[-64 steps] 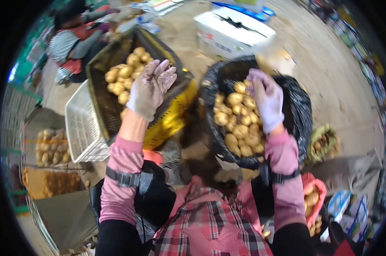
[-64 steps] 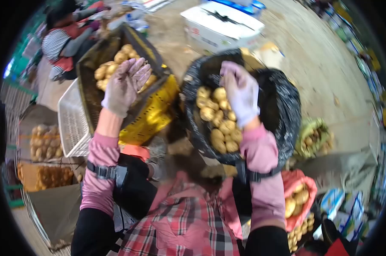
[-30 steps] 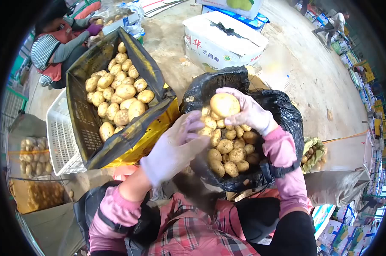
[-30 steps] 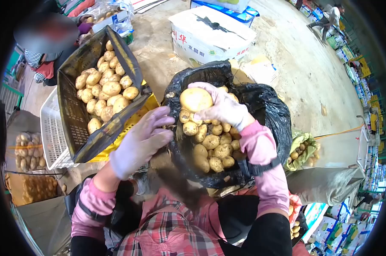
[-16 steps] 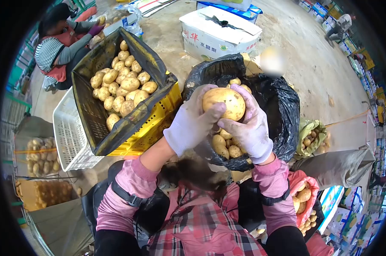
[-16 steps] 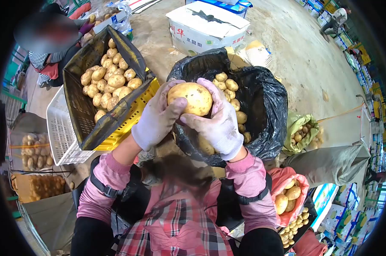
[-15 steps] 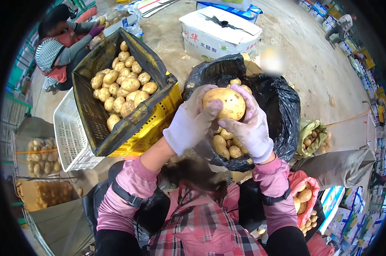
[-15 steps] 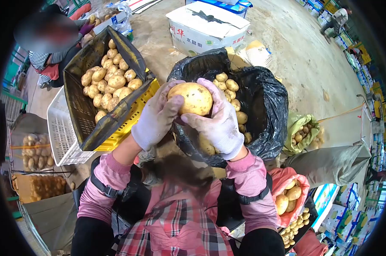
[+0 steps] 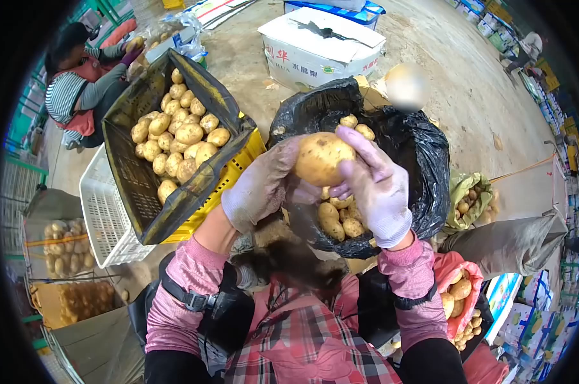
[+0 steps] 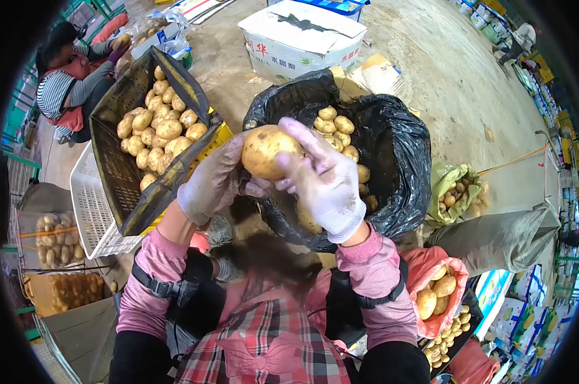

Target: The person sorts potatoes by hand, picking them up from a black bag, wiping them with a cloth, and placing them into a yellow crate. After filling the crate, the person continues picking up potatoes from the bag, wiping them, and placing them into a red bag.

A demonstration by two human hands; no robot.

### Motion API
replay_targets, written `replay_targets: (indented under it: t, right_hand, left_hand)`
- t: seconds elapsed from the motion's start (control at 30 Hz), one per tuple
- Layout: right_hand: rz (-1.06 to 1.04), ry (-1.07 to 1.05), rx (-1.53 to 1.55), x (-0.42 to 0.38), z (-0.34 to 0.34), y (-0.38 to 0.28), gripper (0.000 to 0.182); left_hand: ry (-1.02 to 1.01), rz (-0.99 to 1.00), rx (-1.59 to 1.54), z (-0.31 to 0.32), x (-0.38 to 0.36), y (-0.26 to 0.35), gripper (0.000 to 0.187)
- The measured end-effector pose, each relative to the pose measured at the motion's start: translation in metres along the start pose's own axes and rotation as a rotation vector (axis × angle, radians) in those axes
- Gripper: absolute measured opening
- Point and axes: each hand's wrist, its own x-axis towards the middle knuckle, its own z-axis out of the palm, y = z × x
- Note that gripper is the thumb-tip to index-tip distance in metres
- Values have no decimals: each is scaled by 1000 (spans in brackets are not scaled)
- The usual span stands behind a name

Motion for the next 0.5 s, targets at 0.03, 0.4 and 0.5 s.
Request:
replay_targets:
  t: [0.03, 0.4, 0.5]
  right_hand:
    - [60, -11, 45, 1, -2, -3, 36]
    - [-351, -332, -323, 7, -15, 22, 56]
    - [-44, -95, -33, 3, 7, 12, 49]
  left_hand:
    - [19, 15, -13, 3, -2, 2, 56]
    - [50, 41, -289, -12, 3, -16, 52]
    - [29, 114, -277, -14, 4, -14, 51]
